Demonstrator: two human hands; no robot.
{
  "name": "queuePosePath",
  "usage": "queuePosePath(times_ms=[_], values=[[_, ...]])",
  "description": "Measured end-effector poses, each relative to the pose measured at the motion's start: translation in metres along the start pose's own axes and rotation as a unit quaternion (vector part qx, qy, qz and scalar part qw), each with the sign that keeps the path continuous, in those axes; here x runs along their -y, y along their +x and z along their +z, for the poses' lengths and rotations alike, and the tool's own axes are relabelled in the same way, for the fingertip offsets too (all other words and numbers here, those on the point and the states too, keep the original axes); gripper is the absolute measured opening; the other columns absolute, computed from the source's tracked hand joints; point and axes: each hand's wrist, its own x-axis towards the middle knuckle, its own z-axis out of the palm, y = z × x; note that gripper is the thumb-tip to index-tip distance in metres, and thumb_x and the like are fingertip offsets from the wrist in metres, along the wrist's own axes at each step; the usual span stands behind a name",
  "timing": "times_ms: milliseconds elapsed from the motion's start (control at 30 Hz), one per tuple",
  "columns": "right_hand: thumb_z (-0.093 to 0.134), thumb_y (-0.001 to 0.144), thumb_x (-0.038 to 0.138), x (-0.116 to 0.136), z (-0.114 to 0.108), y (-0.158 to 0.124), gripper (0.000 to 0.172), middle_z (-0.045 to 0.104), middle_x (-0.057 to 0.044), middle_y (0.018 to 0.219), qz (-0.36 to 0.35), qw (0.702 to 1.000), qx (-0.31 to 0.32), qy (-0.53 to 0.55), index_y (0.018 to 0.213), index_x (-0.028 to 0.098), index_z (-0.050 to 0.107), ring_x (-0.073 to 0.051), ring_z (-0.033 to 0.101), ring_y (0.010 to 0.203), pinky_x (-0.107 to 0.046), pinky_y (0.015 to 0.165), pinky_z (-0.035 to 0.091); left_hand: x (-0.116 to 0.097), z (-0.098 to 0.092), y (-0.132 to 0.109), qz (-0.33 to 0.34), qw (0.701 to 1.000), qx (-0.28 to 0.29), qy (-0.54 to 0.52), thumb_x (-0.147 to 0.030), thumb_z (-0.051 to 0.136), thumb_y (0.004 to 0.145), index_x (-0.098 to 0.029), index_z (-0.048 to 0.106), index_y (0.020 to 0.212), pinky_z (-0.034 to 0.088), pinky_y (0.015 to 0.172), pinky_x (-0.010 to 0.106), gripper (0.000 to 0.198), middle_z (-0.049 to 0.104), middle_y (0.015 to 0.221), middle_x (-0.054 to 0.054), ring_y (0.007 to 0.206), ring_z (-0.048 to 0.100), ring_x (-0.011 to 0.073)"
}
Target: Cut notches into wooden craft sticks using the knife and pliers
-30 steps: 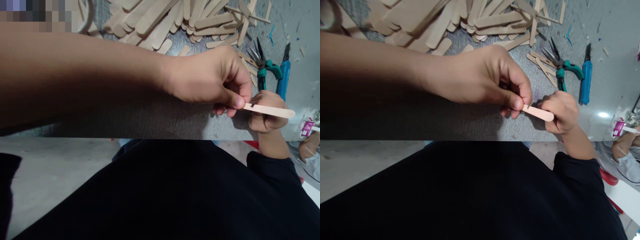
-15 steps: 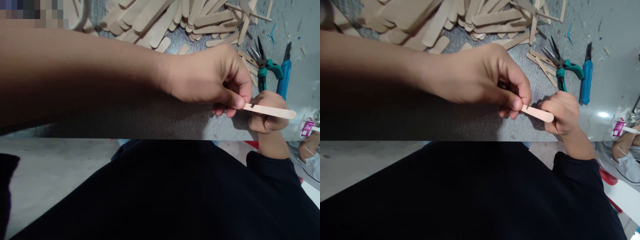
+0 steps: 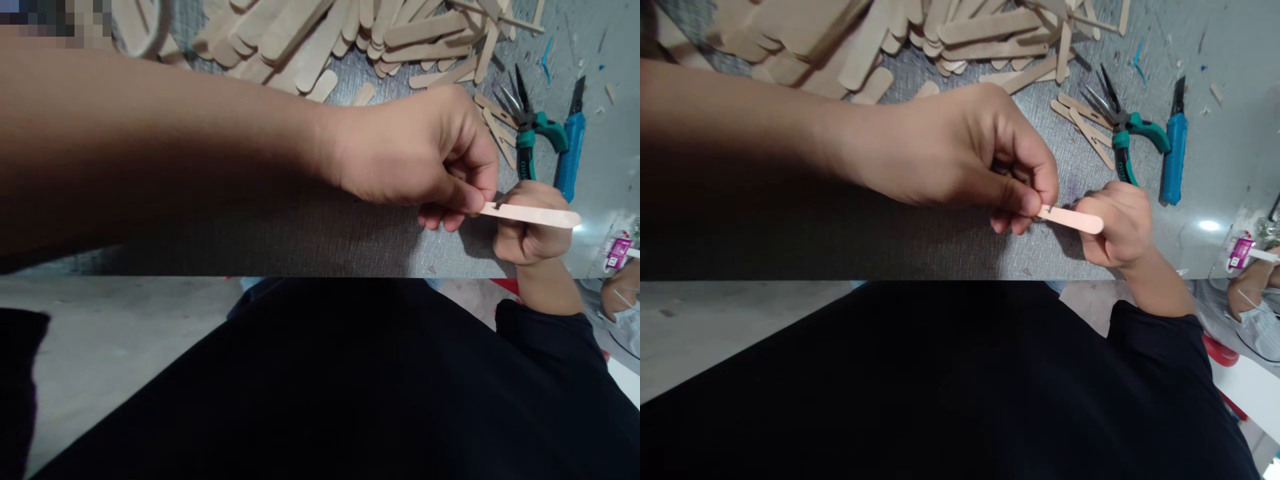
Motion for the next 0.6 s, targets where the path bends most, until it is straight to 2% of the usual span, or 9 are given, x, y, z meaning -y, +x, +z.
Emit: queuePosePath(times_ms=[200, 400, 500, 600], values=[[0.065, 0.111, 0.024, 0.004, 0.002, -0.002, 0.006, 0.063, 0.005, 0.070, 0.020, 1.000, -0.008, 0.008, 0.113, 0.026, 0.070, -0.014, 0.046, 0.054, -0.035, 0.058, 0.037, -0.001, 0.003, 0.003, -0.005, 1.000, -0.014, -0.008, 0.005, 0.067, 0.098, -0.013, 0.074, 0.074, 0.049, 0.047, 0.017, 0.031, 0.071, 0.056, -0.002, 0.044, 0.064, 0.0089], [0.063, 0.115, 0.032, 0.004, 0.007, 0.001, 0.009, 0.057, 0.005, 0.068, 0.024, 0.999, -0.018, 0.010, 0.109, 0.029, 0.069, -0.015, 0.045, 0.050, -0.034, 0.051, 0.035, -0.010, 0.006, -0.005, -0.030, 0.998, -0.041, 0.024, 0.005, 0.069, 0.100, -0.011, 0.075, 0.079, 0.050, 0.056, 0.017, 0.027, 0.073, 0.062, -0.001, 0.050, 0.065, 0.0074], [0.065, 0.113, 0.031, -0.001, 0.011, 0.000, 0.007, 0.056, 0.006, 0.067, 0.014, 0.999, -0.036, 0.030, 0.113, 0.029, 0.072, -0.015, 0.045, 0.050, -0.035, 0.048, 0.034, -0.006, 0.004, -0.003, 0.001, 0.999, -0.030, 0.009, 0.004, 0.068, 0.099, -0.012, 0.075, 0.078, 0.051, 0.055, 0.019, 0.028, 0.074, 0.062, -0.001, 0.051, 0.065, 0.0081], [0.066, 0.112, 0.037, -0.010, 0.008, -0.012, 0.011, 0.061, 0.006, 0.070, 0.004, 0.998, -0.042, 0.049, 0.117, 0.032, 0.074, -0.015, 0.050, 0.053, -0.033, 0.052, 0.041, 0.000, 0.002, 0.000, 0.039, 0.999, -0.002, -0.013, -0.002, 0.072, 0.100, -0.016, 0.078, 0.079, 0.053, 0.054, 0.022, 0.026, 0.076, 0.064, -0.001, 0.053, 0.065, 0.0094]])
